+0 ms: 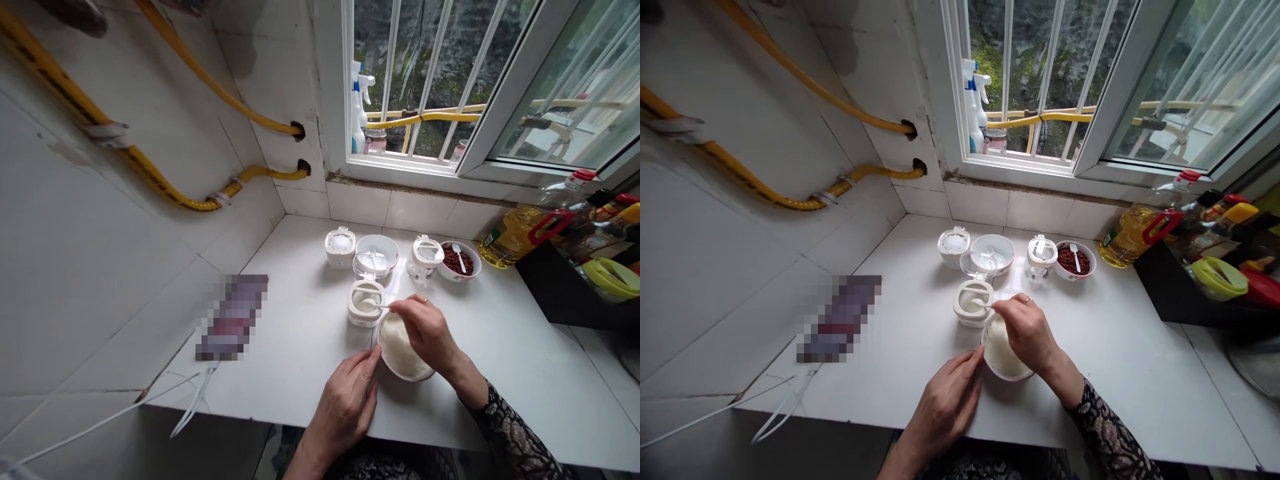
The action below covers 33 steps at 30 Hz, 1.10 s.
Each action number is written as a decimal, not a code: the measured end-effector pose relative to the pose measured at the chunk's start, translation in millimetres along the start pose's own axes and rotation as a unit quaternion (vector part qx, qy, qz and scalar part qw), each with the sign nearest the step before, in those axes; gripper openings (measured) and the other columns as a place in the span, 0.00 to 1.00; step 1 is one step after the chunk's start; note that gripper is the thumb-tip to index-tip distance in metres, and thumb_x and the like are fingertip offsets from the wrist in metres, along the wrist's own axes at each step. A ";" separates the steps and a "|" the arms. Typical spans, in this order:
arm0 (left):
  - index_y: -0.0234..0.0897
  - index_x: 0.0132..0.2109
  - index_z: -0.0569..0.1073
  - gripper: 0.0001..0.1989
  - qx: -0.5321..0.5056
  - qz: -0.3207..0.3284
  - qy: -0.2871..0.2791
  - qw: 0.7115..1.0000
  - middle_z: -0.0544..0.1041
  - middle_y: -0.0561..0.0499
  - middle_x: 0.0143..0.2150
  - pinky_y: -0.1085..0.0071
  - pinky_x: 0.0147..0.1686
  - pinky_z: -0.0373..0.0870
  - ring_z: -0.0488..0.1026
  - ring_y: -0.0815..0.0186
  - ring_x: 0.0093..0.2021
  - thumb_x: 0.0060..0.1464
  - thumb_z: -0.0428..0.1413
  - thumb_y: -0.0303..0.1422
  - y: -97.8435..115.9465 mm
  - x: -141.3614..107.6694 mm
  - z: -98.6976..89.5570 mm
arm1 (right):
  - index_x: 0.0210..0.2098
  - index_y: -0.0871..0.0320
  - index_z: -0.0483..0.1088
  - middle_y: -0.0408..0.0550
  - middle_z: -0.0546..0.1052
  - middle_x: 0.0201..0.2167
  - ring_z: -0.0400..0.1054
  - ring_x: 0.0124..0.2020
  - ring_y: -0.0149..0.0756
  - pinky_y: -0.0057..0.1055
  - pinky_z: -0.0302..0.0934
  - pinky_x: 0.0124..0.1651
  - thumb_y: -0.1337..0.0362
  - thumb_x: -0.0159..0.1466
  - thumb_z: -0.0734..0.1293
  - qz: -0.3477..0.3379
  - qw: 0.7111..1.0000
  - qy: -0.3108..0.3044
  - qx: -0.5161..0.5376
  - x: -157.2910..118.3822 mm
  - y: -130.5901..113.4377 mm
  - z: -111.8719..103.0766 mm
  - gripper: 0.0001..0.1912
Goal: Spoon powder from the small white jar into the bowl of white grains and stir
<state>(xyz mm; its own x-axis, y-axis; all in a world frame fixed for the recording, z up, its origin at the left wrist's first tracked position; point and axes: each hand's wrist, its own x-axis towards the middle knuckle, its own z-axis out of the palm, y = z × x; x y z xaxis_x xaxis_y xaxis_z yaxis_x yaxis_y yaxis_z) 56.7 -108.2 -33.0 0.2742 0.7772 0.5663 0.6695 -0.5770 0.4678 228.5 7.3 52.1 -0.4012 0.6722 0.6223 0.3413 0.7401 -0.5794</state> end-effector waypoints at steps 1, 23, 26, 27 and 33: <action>0.32 0.74 0.48 0.34 -0.002 -0.001 -0.001 1.000 0.79 0.39 0.51 0.61 0.51 0.77 0.75 0.56 0.54 0.65 0.48 0.22 -0.2 -0.2 0.2 | 0.41 0.55 0.76 0.51 0.83 0.33 0.74 0.32 0.40 0.37 0.70 0.37 0.72 0.68 0.61 -0.047 0.998 -0.015 -0.027 -0.4 0.1 0.5 0.13; 0.34 0.74 0.48 0.34 0.003 0.000 0.009 1.000 0.79 0.40 0.53 0.61 0.50 0.78 0.76 0.56 0.53 0.64 0.48 0.21 -0.3 0.9 -1.4 | 0.32 0.57 0.74 0.45 0.75 0.23 0.70 0.27 0.36 0.32 0.63 0.34 0.65 0.65 0.63 0.209 0.978 0.012 -0.011 -32.0 7.7 -38.7 0.08; 0.33 0.74 0.48 0.34 0.001 0.001 0.008 1.000 0.79 0.40 0.53 0.61 0.50 0.78 0.76 0.55 0.53 0.64 0.48 0.21 -1.0 0.3 -0.8 | 0.30 0.57 0.74 0.44 0.74 0.20 0.69 0.25 0.36 0.32 0.63 0.31 0.60 0.62 0.65 0.317 0.944 0.049 0.073 -29.7 10.0 -42.2 0.09; 0.33 0.74 0.48 0.34 0.000 0.001 0.009 1.000 0.79 0.40 0.53 0.61 0.50 0.78 0.76 0.55 0.53 0.64 0.48 0.21 -1.3 0.0 -0.6 | 0.29 0.58 0.74 0.44 0.74 0.19 0.68 0.24 0.35 0.32 0.62 0.31 0.59 0.60 0.66 0.341 0.933 0.058 0.101 -28.6 11.1 -44.1 0.10; 0.32 0.74 0.48 0.34 -0.004 -0.001 0.010 1.000 0.79 0.40 0.54 0.61 0.51 0.78 0.75 0.56 0.53 0.64 0.48 0.21 -2.5 -1.4 0.5 | 0.27 0.59 0.76 0.44 0.73 0.16 0.63 0.21 0.32 0.30 0.59 0.27 0.56 0.52 0.71 0.422 0.877 0.086 0.215 -26.3 18.7 -49.8 0.11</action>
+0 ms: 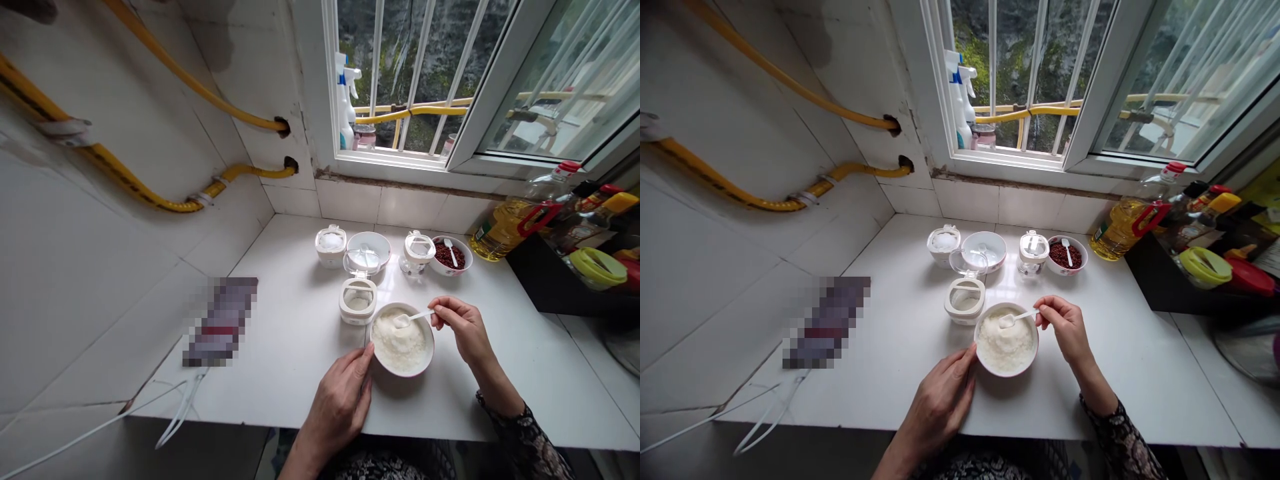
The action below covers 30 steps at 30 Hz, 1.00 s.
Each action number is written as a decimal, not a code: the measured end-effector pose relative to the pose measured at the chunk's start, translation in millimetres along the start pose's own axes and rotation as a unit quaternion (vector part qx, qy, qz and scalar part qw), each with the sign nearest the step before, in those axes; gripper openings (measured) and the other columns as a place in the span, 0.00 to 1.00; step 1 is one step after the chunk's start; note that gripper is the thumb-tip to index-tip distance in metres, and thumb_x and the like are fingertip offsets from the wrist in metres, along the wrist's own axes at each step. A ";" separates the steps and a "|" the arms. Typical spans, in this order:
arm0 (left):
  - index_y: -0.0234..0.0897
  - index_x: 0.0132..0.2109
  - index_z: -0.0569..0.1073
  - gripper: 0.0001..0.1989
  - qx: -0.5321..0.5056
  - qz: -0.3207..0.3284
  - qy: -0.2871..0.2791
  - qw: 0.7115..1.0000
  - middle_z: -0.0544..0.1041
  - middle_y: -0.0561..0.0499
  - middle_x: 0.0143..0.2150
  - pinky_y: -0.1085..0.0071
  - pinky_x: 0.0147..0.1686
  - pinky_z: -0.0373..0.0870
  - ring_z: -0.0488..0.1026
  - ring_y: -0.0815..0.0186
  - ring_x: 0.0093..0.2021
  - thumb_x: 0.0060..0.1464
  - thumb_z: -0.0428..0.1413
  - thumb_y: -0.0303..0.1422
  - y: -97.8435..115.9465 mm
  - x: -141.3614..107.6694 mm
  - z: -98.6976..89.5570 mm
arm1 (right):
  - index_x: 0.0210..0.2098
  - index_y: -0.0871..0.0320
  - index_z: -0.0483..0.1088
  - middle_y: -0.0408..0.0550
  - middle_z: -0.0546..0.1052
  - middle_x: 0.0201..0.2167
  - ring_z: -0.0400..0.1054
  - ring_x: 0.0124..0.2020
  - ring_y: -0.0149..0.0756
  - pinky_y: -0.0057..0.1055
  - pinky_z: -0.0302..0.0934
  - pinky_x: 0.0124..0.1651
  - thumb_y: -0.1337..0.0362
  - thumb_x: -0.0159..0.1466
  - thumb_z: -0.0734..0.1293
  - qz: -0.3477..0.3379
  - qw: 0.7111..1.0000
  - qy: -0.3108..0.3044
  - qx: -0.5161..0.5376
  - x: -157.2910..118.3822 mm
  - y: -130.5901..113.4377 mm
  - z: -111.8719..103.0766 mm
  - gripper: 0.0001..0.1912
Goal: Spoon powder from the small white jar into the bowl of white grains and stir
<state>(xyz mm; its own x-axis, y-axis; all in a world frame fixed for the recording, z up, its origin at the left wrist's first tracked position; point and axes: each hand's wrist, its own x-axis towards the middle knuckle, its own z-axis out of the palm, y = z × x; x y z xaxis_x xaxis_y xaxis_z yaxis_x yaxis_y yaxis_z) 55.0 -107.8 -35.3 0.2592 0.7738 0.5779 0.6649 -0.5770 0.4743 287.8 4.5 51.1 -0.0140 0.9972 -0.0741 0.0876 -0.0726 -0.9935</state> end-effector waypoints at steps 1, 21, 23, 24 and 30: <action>0.32 0.74 0.48 0.34 0.000 0.001 -0.001 1.000 0.79 0.40 0.54 0.61 0.51 0.77 0.75 0.56 0.54 0.64 0.48 0.21 0.0 -0.1 0.0 | 0.26 0.59 0.76 0.44 0.73 0.16 0.62 0.21 0.31 0.30 0.58 0.27 0.56 0.51 0.72 0.014 1.000 -0.001 0.015 0.7 0.9 -0.2 0.11; 0.32 0.74 0.47 0.35 0.000 0.005 -0.002 1.000 0.79 0.40 0.53 0.61 0.51 0.77 0.75 0.56 0.53 0.64 0.48 0.21 2.2 1.6 -1.0 | 0.32 0.58 0.76 0.45 0.77 0.22 0.66 0.22 0.31 0.29 0.62 0.28 0.56 0.59 0.71 -0.083 0.996 -0.029 0.020 11.9 -14.7 32.1 0.10; 0.33 0.74 0.46 0.35 0.000 0.005 -0.001 1.000 0.79 0.40 0.52 0.61 0.51 0.77 0.76 0.56 0.53 0.64 0.48 0.22 2.2 1.8 -0.7 | 0.36 0.57 0.76 0.46 0.78 0.25 0.70 0.25 0.34 0.31 0.65 0.31 0.60 0.65 0.67 -0.179 0.982 -0.029 -0.050 11.2 -13.5 43.1 0.08; 0.33 0.74 0.46 0.35 -0.001 0.004 -0.001 1.000 0.79 0.40 0.52 0.61 0.51 0.77 0.76 0.56 0.53 0.65 0.47 0.22 2.1 1.9 -0.6 | 0.38 0.56 0.75 0.46 0.79 0.27 0.72 0.28 0.35 0.32 0.67 0.33 0.62 0.67 0.65 -0.241 0.965 -0.034 -0.095 10.7 -11.8 47.8 0.07; 0.32 0.74 0.47 0.34 -0.004 0.000 -0.011 1.000 0.79 0.39 0.52 0.60 0.51 0.77 0.75 0.55 0.54 0.65 0.47 0.22 1.9 2.0 -1.3 | 0.43 0.56 0.76 0.52 0.83 0.35 0.73 0.33 0.39 0.36 0.69 0.38 0.73 0.68 0.59 -0.488 0.823 -0.116 -0.267 6.3 -6.7 57.1 0.14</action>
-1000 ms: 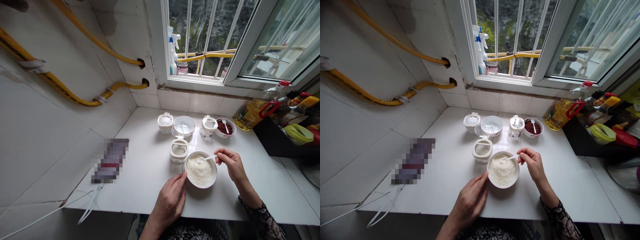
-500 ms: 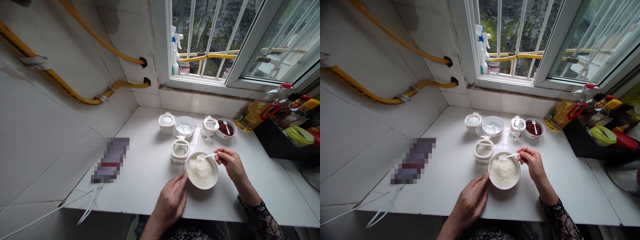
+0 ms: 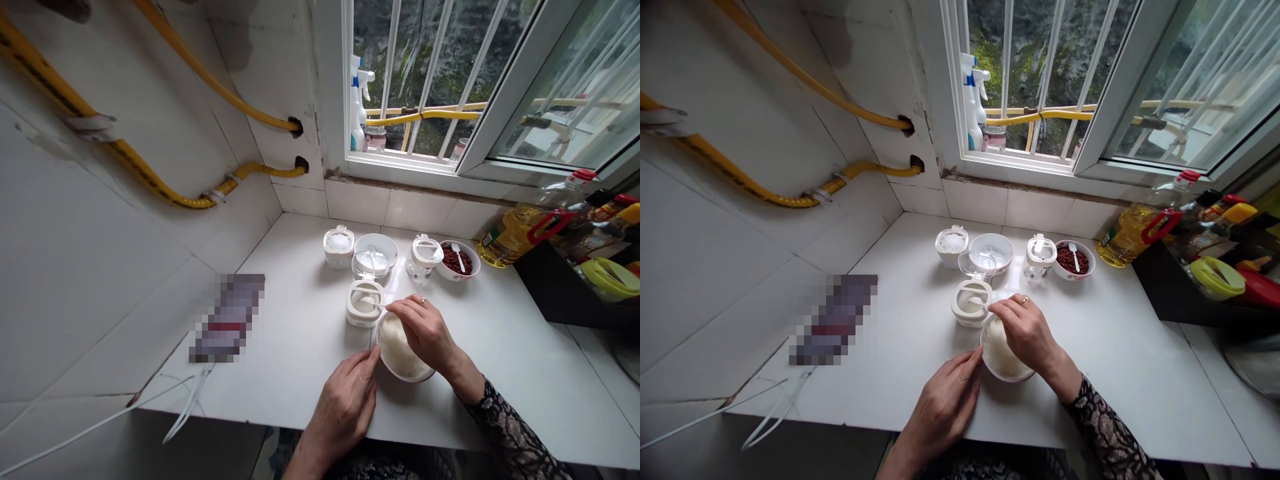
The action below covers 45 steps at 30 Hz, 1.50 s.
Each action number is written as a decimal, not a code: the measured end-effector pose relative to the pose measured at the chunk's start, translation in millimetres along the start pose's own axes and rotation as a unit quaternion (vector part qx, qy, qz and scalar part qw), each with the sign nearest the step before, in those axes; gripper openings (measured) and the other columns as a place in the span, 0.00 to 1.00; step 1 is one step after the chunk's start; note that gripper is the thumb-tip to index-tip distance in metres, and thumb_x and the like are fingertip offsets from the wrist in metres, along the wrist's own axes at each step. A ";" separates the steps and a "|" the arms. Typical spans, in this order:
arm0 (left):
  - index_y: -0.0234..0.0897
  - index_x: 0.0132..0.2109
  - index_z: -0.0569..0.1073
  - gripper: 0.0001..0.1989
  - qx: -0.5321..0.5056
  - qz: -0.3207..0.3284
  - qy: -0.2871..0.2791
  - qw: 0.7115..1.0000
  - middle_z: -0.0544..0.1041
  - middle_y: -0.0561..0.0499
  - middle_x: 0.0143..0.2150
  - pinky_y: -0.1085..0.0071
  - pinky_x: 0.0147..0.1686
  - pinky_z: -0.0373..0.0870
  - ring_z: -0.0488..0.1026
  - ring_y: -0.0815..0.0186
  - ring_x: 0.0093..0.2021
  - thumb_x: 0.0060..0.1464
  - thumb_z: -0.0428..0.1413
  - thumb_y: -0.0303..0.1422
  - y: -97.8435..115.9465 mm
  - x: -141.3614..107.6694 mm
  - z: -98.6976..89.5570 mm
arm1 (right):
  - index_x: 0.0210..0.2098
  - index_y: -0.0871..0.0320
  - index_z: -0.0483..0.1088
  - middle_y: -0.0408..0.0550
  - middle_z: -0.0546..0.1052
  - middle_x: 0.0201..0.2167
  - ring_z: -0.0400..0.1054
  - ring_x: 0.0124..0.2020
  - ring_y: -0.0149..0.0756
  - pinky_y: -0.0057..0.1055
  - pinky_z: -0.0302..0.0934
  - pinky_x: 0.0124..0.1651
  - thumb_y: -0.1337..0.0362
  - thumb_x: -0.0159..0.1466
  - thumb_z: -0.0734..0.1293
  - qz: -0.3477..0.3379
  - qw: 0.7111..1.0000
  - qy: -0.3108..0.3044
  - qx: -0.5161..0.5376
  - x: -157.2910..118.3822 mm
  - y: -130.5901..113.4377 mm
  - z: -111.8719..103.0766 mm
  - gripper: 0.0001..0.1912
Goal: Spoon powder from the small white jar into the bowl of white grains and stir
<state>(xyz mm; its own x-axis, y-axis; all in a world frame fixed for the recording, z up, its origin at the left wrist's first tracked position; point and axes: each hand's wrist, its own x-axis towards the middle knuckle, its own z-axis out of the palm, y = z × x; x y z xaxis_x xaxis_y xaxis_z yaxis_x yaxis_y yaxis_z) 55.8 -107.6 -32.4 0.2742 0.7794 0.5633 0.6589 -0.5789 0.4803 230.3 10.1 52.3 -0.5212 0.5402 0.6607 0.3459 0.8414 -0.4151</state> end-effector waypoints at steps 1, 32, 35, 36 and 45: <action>0.32 0.74 0.47 0.34 0.001 -0.001 0.000 1.000 0.79 0.39 0.52 0.60 0.51 0.77 0.76 0.55 0.54 0.65 0.47 0.22 0.2 0.0 -0.2 | 0.43 0.56 0.76 0.52 0.83 0.35 0.74 0.34 0.39 0.37 0.69 0.39 0.73 0.69 0.60 0.015 1.000 0.011 0.007 -0.1 -1.9 -2.4 0.14; 0.35 0.74 0.47 0.35 0.009 -0.006 0.006 1.000 0.79 0.40 0.54 0.62 0.51 0.78 0.77 0.56 0.53 0.64 0.48 0.22 1.2 -0.3 -0.9 | 0.26 0.59 0.76 0.44 0.73 0.16 0.63 0.20 0.32 0.31 0.59 0.26 0.55 0.51 0.73 0.501 0.809 0.088 0.294 -34.8 15.3 -47.1 0.12; 0.34 0.74 0.47 0.35 0.004 -0.004 0.008 1.000 0.79 0.40 0.53 0.62 0.51 0.78 0.76 0.56 0.53 0.64 0.48 0.22 0.2 -0.8 -0.4 | 0.25 0.59 0.76 0.44 0.73 0.15 0.63 0.19 0.31 0.31 0.58 0.25 0.55 0.50 0.74 0.515 0.795 0.091 0.306 -37.0 16.5 -45.6 0.13; 0.34 0.74 0.47 0.35 0.003 -0.002 0.009 1.000 0.79 0.40 0.53 0.62 0.51 0.78 0.76 0.56 0.53 0.64 0.48 0.21 0.0 -0.9 -0.2 | 0.25 0.59 0.76 0.44 0.73 0.15 0.63 0.19 0.31 0.30 0.58 0.25 0.55 0.49 0.74 0.520 0.790 0.093 0.312 -37.3 16.8 -45.2 0.13; 0.34 0.75 0.46 0.35 0.008 -0.002 0.003 1.000 0.79 0.40 0.53 0.62 0.51 0.78 0.77 0.56 0.53 0.64 0.48 0.22 0.9 -0.2 -0.9 | 0.27 0.59 0.76 0.44 0.74 0.17 0.63 0.19 0.30 0.29 0.59 0.25 0.54 0.49 0.76 0.506 0.781 0.104 0.350 -16.0 14.4 -41.5 0.15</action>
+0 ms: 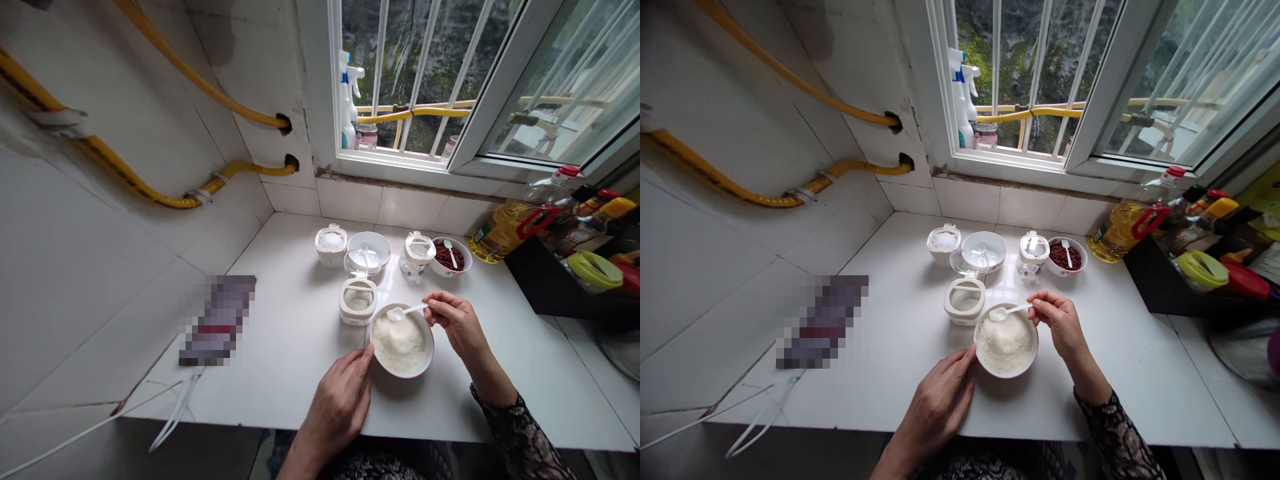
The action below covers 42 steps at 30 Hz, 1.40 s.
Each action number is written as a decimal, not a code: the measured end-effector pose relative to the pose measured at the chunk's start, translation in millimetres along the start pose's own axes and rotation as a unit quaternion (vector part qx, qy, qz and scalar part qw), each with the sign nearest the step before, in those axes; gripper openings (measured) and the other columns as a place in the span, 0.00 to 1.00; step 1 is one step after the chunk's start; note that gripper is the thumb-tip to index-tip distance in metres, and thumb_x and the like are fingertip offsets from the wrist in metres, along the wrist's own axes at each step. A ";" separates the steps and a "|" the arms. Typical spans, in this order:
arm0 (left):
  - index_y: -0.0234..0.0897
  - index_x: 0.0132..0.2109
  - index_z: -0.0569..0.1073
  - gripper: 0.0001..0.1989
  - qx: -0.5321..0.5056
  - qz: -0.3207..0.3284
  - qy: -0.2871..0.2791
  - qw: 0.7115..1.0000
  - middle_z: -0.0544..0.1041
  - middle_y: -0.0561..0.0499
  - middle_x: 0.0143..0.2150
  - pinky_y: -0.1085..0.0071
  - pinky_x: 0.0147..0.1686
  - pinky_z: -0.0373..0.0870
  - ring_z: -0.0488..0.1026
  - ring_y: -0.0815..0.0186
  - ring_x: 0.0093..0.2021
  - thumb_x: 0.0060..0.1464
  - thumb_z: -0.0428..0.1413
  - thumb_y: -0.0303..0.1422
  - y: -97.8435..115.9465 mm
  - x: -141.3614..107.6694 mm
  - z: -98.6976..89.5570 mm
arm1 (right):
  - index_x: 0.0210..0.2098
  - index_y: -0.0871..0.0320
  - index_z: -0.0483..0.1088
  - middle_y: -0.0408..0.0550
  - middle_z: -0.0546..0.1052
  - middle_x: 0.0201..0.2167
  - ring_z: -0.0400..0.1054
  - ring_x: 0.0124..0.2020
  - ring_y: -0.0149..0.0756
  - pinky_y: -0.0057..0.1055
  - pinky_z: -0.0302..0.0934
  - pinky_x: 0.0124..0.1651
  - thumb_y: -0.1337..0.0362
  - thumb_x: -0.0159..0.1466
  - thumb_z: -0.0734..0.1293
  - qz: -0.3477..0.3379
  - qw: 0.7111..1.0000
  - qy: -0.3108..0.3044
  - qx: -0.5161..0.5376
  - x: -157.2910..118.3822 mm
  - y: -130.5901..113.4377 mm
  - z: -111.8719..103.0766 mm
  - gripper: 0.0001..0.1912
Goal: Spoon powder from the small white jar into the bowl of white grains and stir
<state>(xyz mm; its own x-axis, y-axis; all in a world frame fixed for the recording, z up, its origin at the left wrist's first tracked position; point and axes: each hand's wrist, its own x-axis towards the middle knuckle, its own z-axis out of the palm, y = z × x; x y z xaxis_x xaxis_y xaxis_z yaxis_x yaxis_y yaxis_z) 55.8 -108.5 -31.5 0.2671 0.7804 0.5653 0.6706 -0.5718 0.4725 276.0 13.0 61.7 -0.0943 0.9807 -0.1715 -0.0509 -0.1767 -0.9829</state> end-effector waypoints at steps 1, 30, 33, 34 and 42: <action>0.34 0.75 0.46 0.35 -0.001 0.000 -0.002 1.000 0.79 0.39 0.53 0.62 0.51 0.78 0.77 0.56 0.53 0.64 0.48 0.22 -0.1 0.0 0.0 | 0.28 0.59 0.76 0.44 0.74 0.18 0.64 0.20 0.30 0.30 0.60 0.26 0.54 0.50 0.75 -0.018 1.000 -0.004 -0.005 1.1 -2.6 4.9 0.15; 0.33 0.74 0.48 0.34 -0.007 0.002 0.005 1.000 0.79 0.40 0.54 0.62 0.51 0.77 0.75 0.56 0.54 0.64 0.48 0.21 -1.6 -0.5 0.9 | 0.36 0.56 0.73 0.46 0.76 0.25 0.69 0.27 0.37 0.33 0.63 0.33 0.70 0.69 0.61 -0.408 0.818 -0.002 -0.405 -19.5 9.5 -6.1 0.09; 0.33 0.74 0.49 0.34 -0.005 0.003 0.007 1.000 0.79 0.40 0.54 0.62 0.51 0.77 0.75 0.56 0.54 0.64 0.48 0.21 -1.7 -0.5 1.3 | 0.35 0.56 0.73 0.46 0.76 0.24 0.68 0.26 0.37 0.33 0.63 0.32 0.70 0.68 0.60 -0.402 0.817 -0.022 -0.413 -19.6 14.0 -1.3 0.10; 0.33 0.74 0.49 0.34 -0.004 0.003 0.007 1.000 0.79 0.40 0.54 0.62 0.51 0.77 0.75 0.56 0.54 0.64 0.48 0.21 -1.6 -0.6 1.4 | 0.34 0.56 0.73 0.46 0.76 0.24 0.69 0.27 0.37 0.33 0.63 0.33 0.70 0.68 0.61 -0.382 0.833 -0.020 -0.400 -19.4 15.5 -0.1 0.10; 0.33 0.74 0.47 0.35 -0.002 0.003 0.009 1.000 0.79 0.41 0.53 0.62 0.51 0.77 0.75 0.56 0.53 0.64 0.48 0.21 -0.9 -0.4 0.8 | 0.30 0.58 0.75 0.45 0.75 0.20 0.68 0.23 0.35 0.31 0.63 0.29 0.58 0.61 0.66 -0.144 0.970 0.049 -0.190 -15.1 14.4 -7.1 0.10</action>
<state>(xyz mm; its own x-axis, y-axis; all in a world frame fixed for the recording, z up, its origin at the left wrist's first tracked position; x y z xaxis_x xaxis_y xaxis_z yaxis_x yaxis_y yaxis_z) 55.6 -108.2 -32.7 0.2595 0.7722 0.5799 0.6668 -0.5776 0.4708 283.7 -3.7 49.6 -0.0351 0.9914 0.1260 0.3104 0.1307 -0.9416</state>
